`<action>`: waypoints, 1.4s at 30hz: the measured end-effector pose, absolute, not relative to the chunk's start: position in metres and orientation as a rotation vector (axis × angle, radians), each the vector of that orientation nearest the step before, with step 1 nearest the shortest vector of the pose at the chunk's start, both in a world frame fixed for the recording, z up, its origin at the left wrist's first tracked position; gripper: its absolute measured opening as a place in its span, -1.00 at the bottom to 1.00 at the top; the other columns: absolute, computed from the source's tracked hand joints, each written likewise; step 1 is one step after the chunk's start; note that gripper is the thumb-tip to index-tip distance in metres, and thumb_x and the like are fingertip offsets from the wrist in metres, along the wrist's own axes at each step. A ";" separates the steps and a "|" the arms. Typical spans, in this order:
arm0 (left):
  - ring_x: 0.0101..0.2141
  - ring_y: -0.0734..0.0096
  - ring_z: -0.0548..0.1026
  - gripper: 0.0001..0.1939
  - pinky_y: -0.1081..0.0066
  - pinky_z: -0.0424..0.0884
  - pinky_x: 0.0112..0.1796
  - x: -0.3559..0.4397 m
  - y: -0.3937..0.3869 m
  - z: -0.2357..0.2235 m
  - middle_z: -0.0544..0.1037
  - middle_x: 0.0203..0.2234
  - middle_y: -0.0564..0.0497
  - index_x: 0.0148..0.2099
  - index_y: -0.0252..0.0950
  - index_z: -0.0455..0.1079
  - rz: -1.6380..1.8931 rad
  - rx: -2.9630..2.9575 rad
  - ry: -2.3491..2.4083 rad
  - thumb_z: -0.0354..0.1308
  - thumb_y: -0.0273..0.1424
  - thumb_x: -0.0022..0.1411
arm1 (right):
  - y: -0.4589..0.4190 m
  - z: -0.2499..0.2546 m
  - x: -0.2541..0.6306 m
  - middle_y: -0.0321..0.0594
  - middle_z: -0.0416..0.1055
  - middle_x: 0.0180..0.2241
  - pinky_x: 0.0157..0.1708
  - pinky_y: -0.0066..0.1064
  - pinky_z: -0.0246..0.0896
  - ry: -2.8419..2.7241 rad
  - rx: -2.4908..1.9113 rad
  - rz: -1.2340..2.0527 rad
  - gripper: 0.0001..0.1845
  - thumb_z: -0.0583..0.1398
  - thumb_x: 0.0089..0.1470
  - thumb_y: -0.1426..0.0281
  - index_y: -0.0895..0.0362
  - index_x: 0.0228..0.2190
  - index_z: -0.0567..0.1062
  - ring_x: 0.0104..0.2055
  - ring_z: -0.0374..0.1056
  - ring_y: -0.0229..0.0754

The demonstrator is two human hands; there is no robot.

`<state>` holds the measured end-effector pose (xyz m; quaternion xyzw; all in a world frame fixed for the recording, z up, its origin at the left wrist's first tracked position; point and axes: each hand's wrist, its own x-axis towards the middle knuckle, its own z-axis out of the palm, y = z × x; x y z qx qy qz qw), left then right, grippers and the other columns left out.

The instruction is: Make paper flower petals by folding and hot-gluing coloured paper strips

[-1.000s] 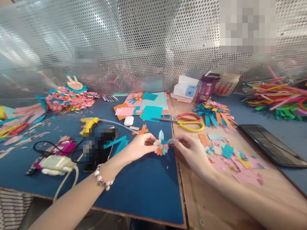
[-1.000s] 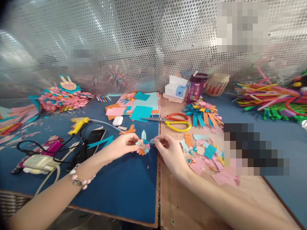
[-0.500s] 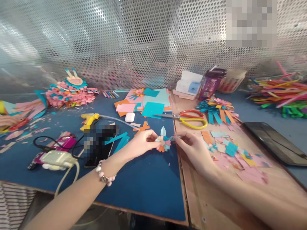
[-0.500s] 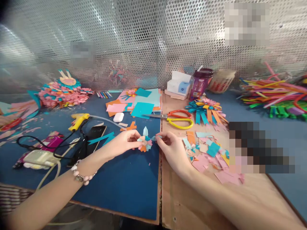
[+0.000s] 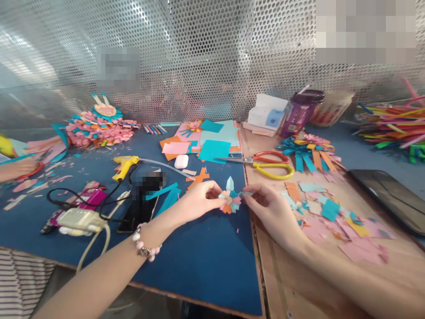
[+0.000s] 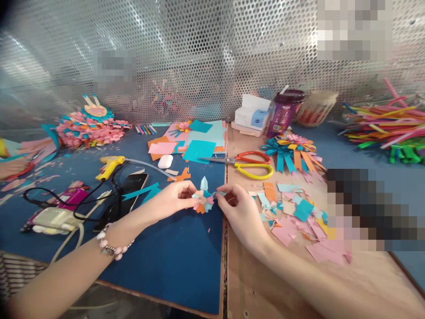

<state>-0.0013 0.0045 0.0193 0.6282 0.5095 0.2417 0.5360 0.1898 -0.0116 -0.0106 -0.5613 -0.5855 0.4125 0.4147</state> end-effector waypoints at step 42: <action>-0.39 0.31 0.50 -0.68 0.37 0.32 -0.38 -0.006 0.006 0.008 0.52 -0.46 0.02 -0.32 -0.27 0.26 0.580 1.631 1.271 0.20 -0.13 0.08 | -0.013 -0.006 0.194 -0.22 0.47 -0.31 -0.39 -0.37 0.34 -1.531 -1.295 1.215 -0.75 0.14 0.10 0.22 0.06 -0.20 0.42 -0.25 0.41 -0.15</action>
